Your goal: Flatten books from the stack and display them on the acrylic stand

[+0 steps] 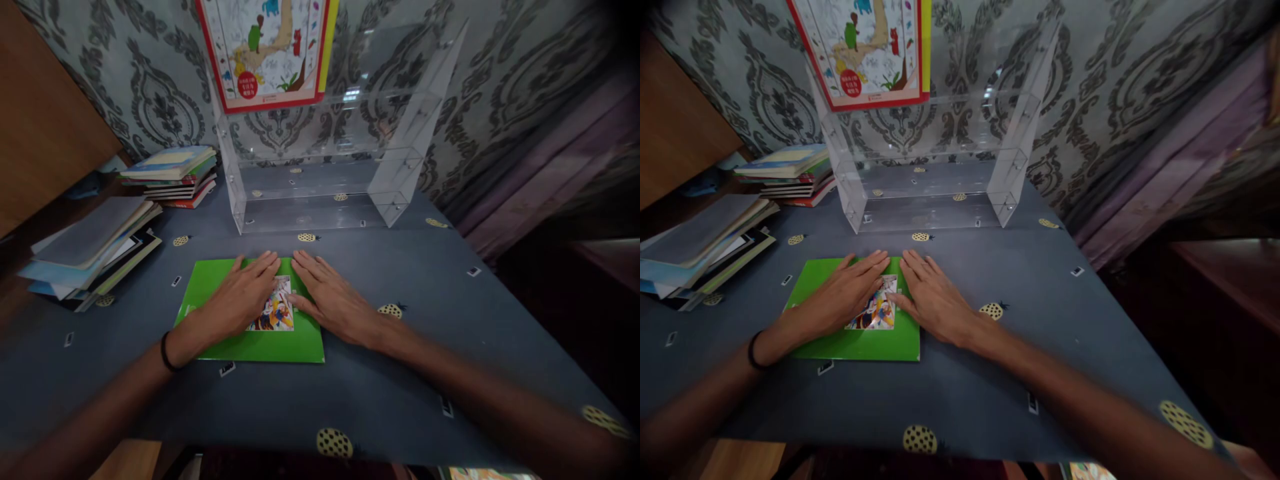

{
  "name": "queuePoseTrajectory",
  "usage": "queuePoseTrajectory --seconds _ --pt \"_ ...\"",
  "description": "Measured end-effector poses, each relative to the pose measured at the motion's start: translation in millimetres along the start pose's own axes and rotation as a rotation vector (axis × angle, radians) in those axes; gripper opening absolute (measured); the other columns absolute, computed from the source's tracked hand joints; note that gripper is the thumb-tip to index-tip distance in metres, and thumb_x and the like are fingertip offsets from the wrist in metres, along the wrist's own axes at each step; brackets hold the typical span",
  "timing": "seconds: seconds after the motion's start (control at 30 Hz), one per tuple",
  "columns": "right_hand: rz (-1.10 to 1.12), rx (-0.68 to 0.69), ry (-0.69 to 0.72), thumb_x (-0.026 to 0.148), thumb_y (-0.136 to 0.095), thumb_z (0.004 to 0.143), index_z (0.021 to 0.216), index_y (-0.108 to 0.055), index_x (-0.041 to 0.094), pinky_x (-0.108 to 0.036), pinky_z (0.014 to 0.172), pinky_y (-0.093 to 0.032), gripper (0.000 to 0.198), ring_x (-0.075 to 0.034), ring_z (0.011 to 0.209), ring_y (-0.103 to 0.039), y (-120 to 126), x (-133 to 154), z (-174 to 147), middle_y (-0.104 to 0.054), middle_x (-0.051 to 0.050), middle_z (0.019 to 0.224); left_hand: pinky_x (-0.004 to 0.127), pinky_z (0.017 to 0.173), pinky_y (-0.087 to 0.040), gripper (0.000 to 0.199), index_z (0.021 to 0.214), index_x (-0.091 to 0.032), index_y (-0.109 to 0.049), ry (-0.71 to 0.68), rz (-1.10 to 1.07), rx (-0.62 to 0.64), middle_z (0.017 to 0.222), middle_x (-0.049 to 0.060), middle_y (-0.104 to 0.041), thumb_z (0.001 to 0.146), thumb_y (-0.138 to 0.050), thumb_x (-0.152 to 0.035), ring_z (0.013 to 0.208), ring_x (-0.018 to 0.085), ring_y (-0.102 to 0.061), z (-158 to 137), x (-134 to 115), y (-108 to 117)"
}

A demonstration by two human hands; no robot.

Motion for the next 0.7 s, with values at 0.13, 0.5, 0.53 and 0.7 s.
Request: queuePoseTrajectory --seconds 0.13,0.5,0.53,0.7 --pt "0.079 -0.017 0.022 0.056 -0.030 0.106 0.159 -0.032 0.013 -0.055 0.124 -0.029 0.068 -0.029 0.154 -0.025 2.7 -13.3 -3.7 -0.033 -0.017 0.164 0.055 0.120 -0.032 0.050 0.152 -0.014 -0.037 -0.056 -0.016 0.009 0.161 0.016 -0.040 0.109 -0.019 -0.031 0.153 0.027 -0.032 9.7 -10.2 2.1" --pt "0.091 -0.072 -0.009 0.057 -0.034 0.105 0.158 -0.032 0.011 -0.054 0.123 -0.033 0.071 -0.029 0.153 -0.029 4.5 -30.6 -9.2 -0.035 -0.020 0.162 0.060 0.120 -0.032 0.052 0.155 -0.014 -0.033 -0.075 -0.122 0.045 0.165 0.014 -0.033 0.109 -0.020 -0.033 0.154 0.027 -0.030 28.8 -18.8 0.7" --pt "0.091 -0.074 -0.013 0.058 -0.034 0.105 0.158 -0.033 0.011 -0.055 0.122 -0.033 0.071 -0.030 0.152 -0.030 4.9 -31.4 -9.4 -0.036 -0.021 0.162 0.060 0.120 -0.032 0.052 0.156 -0.014 -0.032 -0.078 -0.125 0.052 0.165 0.014 -0.033 0.109 -0.020 -0.033 0.154 0.027 -0.029 30.3 -19.7 0.1" --pt "0.117 -0.083 0.004 0.064 -0.032 0.103 0.155 -0.038 0.011 -0.058 0.120 -0.035 0.074 -0.031 0.149 -0.037 6.7 -34.9 -8.5 -0.042 -0.022 0.158 0.059 0.119 -0.033 0.052 0.154 -0.013 -0.034 -0.066 -0.114 0.053 0.163 0.014 -0.036 0.109 -0.018 -0.033 0.153 0.027 -0.031 35.7 -20.1 -0.4"
Point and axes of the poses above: each hand's wrist, its own z-axis towards the middle knuckle, its own y-axis out of the back of the hand, x = y × z, the point moved 8 cm from there along z, towards the middle knuckle
